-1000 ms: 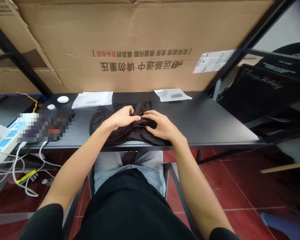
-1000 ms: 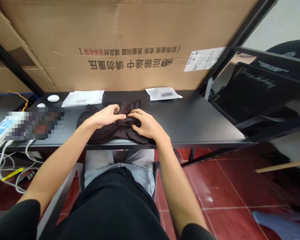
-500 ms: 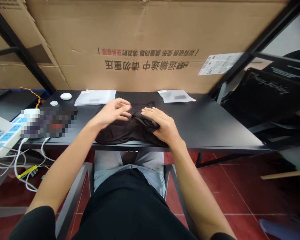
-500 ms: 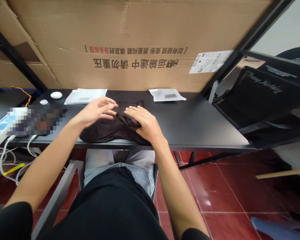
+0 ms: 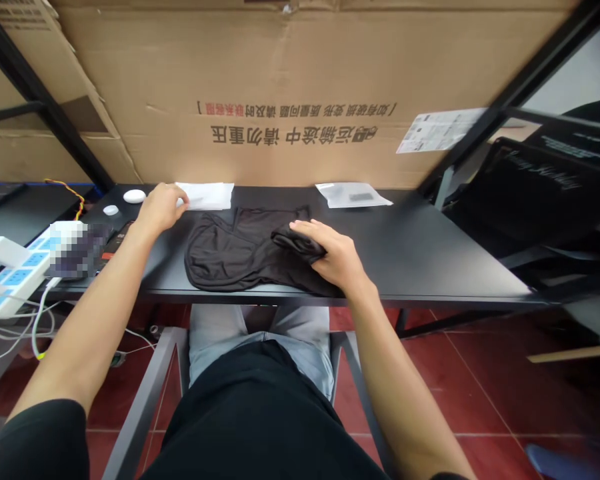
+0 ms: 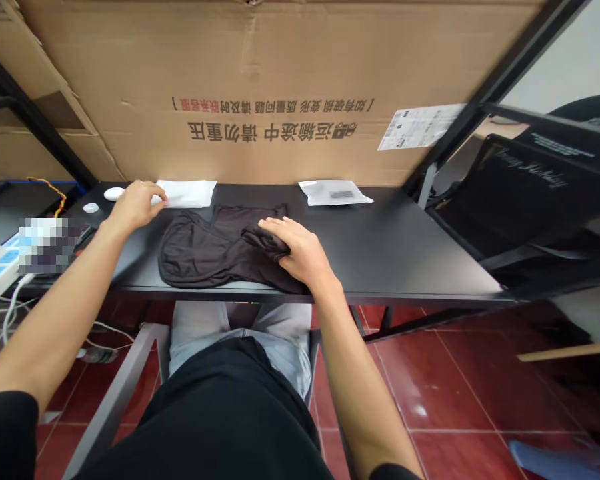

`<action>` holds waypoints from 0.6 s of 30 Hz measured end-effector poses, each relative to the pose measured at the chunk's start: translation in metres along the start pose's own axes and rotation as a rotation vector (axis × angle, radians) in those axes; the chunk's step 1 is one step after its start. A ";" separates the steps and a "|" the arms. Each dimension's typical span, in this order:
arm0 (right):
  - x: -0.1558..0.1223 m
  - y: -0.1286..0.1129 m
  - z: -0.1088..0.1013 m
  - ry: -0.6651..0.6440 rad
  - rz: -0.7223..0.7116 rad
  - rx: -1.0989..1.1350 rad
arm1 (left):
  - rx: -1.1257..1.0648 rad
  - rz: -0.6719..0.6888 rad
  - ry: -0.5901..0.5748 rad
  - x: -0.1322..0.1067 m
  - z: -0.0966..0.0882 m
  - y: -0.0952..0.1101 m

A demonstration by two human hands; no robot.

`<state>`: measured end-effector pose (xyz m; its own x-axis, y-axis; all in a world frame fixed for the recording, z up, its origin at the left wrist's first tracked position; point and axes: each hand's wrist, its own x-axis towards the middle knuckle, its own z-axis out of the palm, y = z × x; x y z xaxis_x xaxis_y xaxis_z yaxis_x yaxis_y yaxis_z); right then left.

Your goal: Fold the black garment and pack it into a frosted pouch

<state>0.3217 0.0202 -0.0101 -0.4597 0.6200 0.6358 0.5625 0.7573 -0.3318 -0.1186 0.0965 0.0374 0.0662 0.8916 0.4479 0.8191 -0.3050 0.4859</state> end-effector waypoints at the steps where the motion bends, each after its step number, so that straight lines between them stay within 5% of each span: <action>1: 0.000 0.000 -0.001 0.015 0.010 -0.004 | 0.055 0.045 -0.024 0.000 -0.001 0.007; 6: 0.000 -0.001 -0.012 0.235 0.075 -0.046 | 0.224 0.185 -0.131 -0.018 0.009 0.073; 12: 0.002 -0.005 -0.029 0.585 0.114 -0.074 | 0.268 0.264 -0.429 -0.069 0.052 0.164; 18: 0.002 -0.027 -0.025 0.569 0.089 -0.034 | 0.132 0.275 -0.504 -0.069 0.081 0.159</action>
<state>0.3230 -0.0036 0.0177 0.0275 0.4660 0.8844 0.6083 0.6943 -0.3847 0.0532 0.0134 0.0234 0.5224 0.8447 0.1167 0.7955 -0.5321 0.2899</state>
